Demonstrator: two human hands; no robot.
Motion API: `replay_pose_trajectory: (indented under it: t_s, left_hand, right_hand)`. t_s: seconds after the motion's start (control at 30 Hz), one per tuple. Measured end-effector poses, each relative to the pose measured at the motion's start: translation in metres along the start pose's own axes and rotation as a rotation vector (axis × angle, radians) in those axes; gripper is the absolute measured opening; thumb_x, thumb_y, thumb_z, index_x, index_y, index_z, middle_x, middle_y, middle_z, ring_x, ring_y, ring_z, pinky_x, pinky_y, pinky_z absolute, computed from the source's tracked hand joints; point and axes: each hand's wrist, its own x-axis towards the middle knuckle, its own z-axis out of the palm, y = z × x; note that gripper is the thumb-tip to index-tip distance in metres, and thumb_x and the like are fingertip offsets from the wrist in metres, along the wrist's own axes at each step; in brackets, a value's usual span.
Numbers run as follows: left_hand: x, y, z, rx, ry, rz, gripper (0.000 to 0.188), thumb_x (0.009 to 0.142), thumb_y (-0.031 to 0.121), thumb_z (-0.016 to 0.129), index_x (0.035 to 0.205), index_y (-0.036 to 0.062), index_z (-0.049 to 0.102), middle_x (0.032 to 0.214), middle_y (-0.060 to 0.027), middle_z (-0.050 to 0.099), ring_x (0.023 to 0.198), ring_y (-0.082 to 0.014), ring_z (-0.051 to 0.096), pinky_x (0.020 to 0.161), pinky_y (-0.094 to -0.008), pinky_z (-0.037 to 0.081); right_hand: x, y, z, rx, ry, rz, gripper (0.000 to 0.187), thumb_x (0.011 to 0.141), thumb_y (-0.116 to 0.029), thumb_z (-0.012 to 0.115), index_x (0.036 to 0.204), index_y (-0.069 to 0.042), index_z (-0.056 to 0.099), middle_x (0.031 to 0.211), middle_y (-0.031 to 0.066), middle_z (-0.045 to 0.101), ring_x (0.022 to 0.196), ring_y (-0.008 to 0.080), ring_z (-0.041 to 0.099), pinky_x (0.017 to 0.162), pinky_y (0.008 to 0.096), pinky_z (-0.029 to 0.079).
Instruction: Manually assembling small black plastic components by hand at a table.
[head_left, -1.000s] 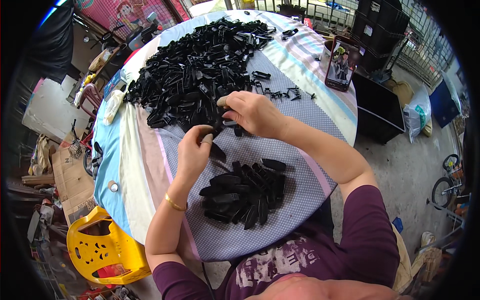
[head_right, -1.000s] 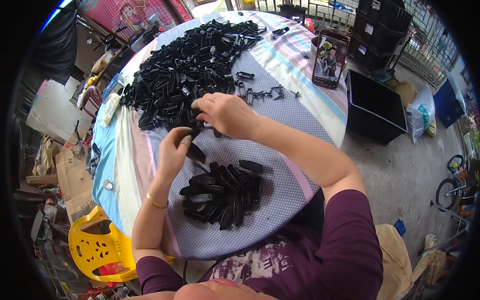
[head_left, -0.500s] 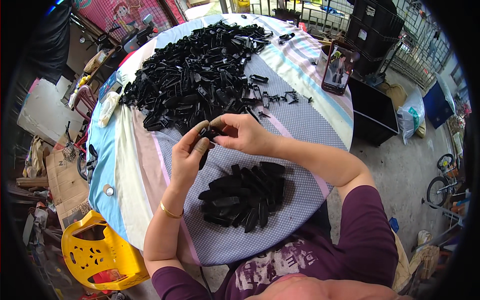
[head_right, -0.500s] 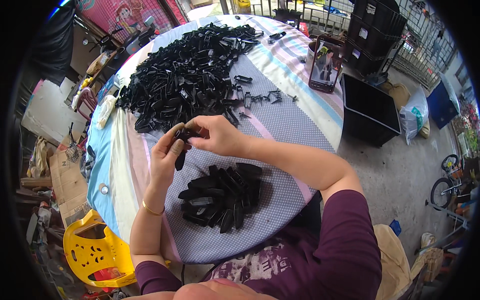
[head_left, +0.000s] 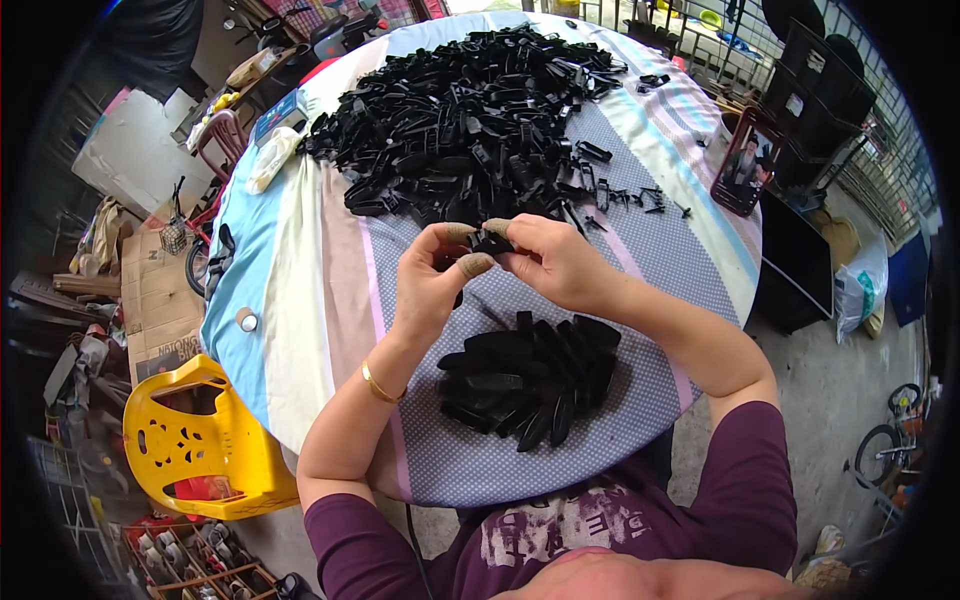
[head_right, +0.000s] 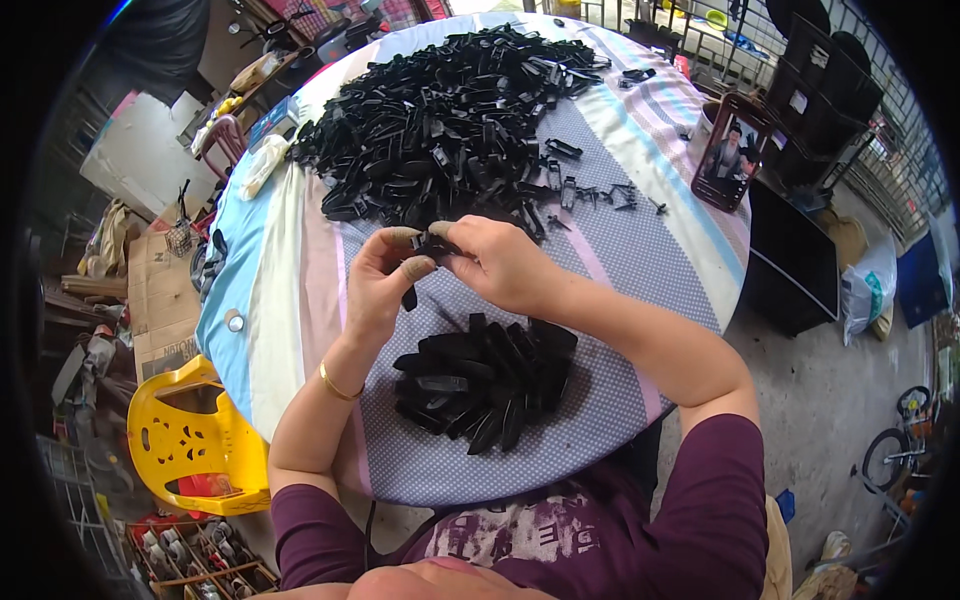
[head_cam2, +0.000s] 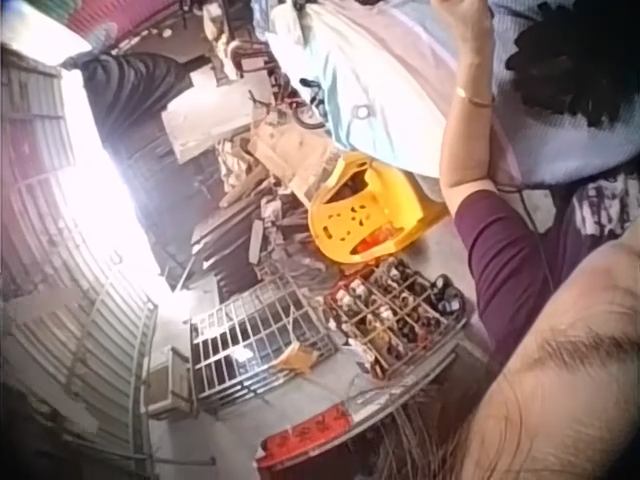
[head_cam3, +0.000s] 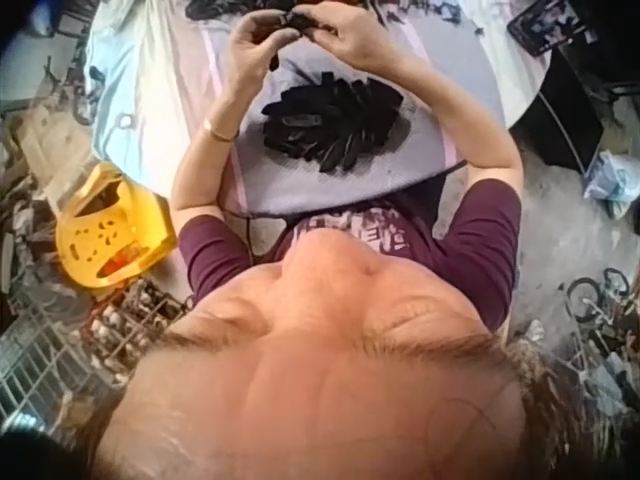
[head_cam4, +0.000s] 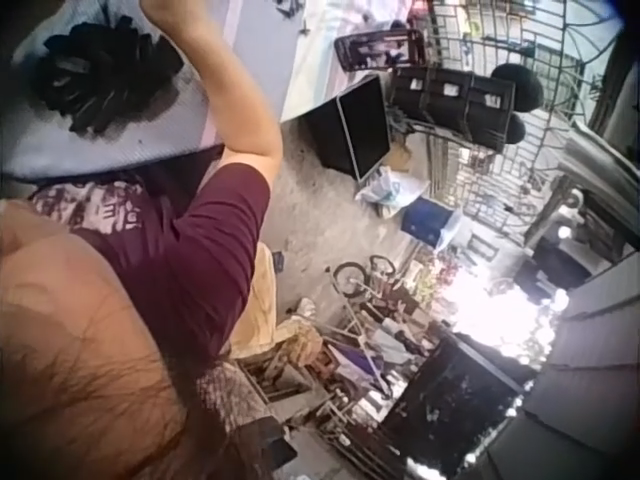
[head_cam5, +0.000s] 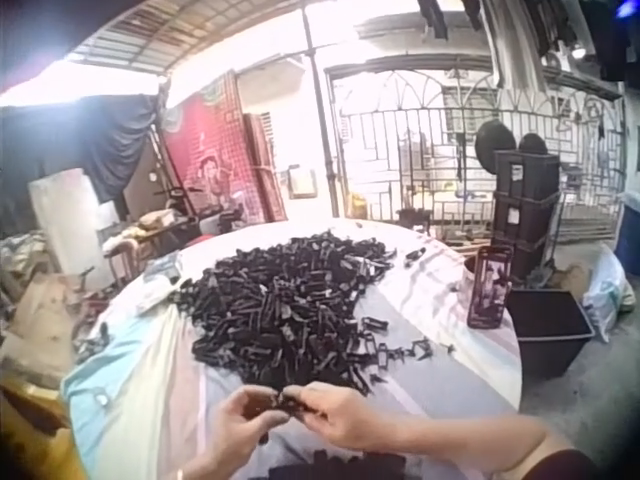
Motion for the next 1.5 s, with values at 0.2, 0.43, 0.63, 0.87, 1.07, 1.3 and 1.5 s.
replay_pose_trajectory:
  t_s: [0.2, 0.43, 0.63, 0.87, 1.07, 1.3, 1.5]
  left_hand:
    - [-0.003, 0.002, 0.002, -0.014, -0.014, -0.008, 0.030, 0.076, 0.002, 0.070, 0.104, -0.0013, 0.059, 0.090, -0.0036, 0.065, 0.076, -0.0062, 0.058, 0.065, -0.0175, 0.047]
    - [-0.010, 0.006, 0.015, 0.088, 0.078, 0.008, 0.033, 0.080, 0.001, 0.065, 0.113, -0.0026, 0.059, 0.089, -0.0037, 0.066, 0.077, -0.0064, 0.059, 0.068, -0.0181, 0.049]
    - [-0.008, 0.011, 0.012, -0.011, -0.003, 0.025, 0.028, 0.083, 0.001, 0.061, 0.110, -0.0027, 0.060, 0.090, -0.0041, 0.066, 0.079, -0.0067, 0.059, 0.071, -0.0189, 0.048]
    - [-0.010, 0.014, 0.005, 0.045, -0.073, 0.072, 0.023, 0.083, 0.002, 0.061, 0.105, -0.0031, 0.063, 0.092, -0.0051, 0.066, 0.082, -0.0072, 0.058, 0.073, -0.0189, 0.048]
    - [0.013, 0.011, -0.007, -0.256, -0.195, -0.061, 0.042, 0.089, 0.013, 0.057, 0.126, -0.0028, 0.045, 0.109, -0.0115, 0.060, 0.092, -0.0150, 0.059, 0.085, -0.0275, 0.047]
    - [0.008, 0.000, -0.012, -0.554, -0.081, -0.245, 0.033, 0.088, 0.006, 0.057, 0.119, 0.0005, 0.047, 0.106, -0.0125, 0.059, 0.088, -0.0183, 0.061, 0.080, -0.0294, 0.050]
    - [-0.002, -0.003, -0.002, -0.472, 0.166, -0.306, 0.028, 0.082, 0.001, 0.063, 0.108, 0.0001, 0.052, 0.096, -0.0112, 0.062, 0.080, -0.0166, 0.062, 0.072, -0.0269, 0.052]
  right_hand:
    - [0.000, -0.001, 0.000, -0.038, -0.006, -0.066, 0.030, 0.080, -0.001, 0.060, 0.109, 0.004, 0.056, 0.093, 0.0136, 0.059, 0.081, 0.0251, 0.061, 0.069, 0.0300, 0.051]
    - [-0.005, -0.008, 0.005, -0.176, 0.084, -0.117, 0.033, 0.076, -0.003, 0.066, 0.107, 0.003, 0.057, 0.099, 0.0129, 0.058, 0.077, 0.0238, 0.064, 0.066, 0.0286, 0.053]
    - [-0.001, -0.003, 0.003, 0.024, -0.013, 0.215, 0.029, 0.076, -0.015, 0.072, 0.099, 0.000, 0.061, 0.086, 0.0101, 0.062, 0.068, 0.0158, 0.061, 0.058, 0.0254, 0.049]
    - [-0.005, -0.005, 0.007, -0.067, -0.036, 0.074, 0.019, 0.078, -0.017, 0.069, 0.084, 0.000, 0.065, 0.067, 0.0076, 0.063, 0.058, 0.0102, 0.056, 0.053, 0.0263, 0.043]
    - [0.005, 0.014, -0.010, 0.204, -0.111, 0.190, 0.026, 0.083, -0.015, 0.065, 0.103, 0.001, 0.061, 0.089, 0.0033, 0.061, 0.080, 0.0089, 0.058, 0.068, 0.0230, 0.047]
    - [0.001, 0.010, 0.008, 0.838, -0.246, 0.453, 0.026, 0.091, -0.019, 0.054, 0.113, -0.005, 0.052, 0.099, 0.0017, 0.058, 0.089, 0.0095, 0.057, 0.073, 0.0279, 0.051]
    - [-0.005, 0.003, 0.024, 0.814, -0.109, 0.396, 0.022, 0.086, -0.012, 0.062, 0.103, -0.004, 0.052, 0.088, 0.0009, 0.058, 0.081, 0.0064, 0.056, 0.070, 0.0222, 0.048]
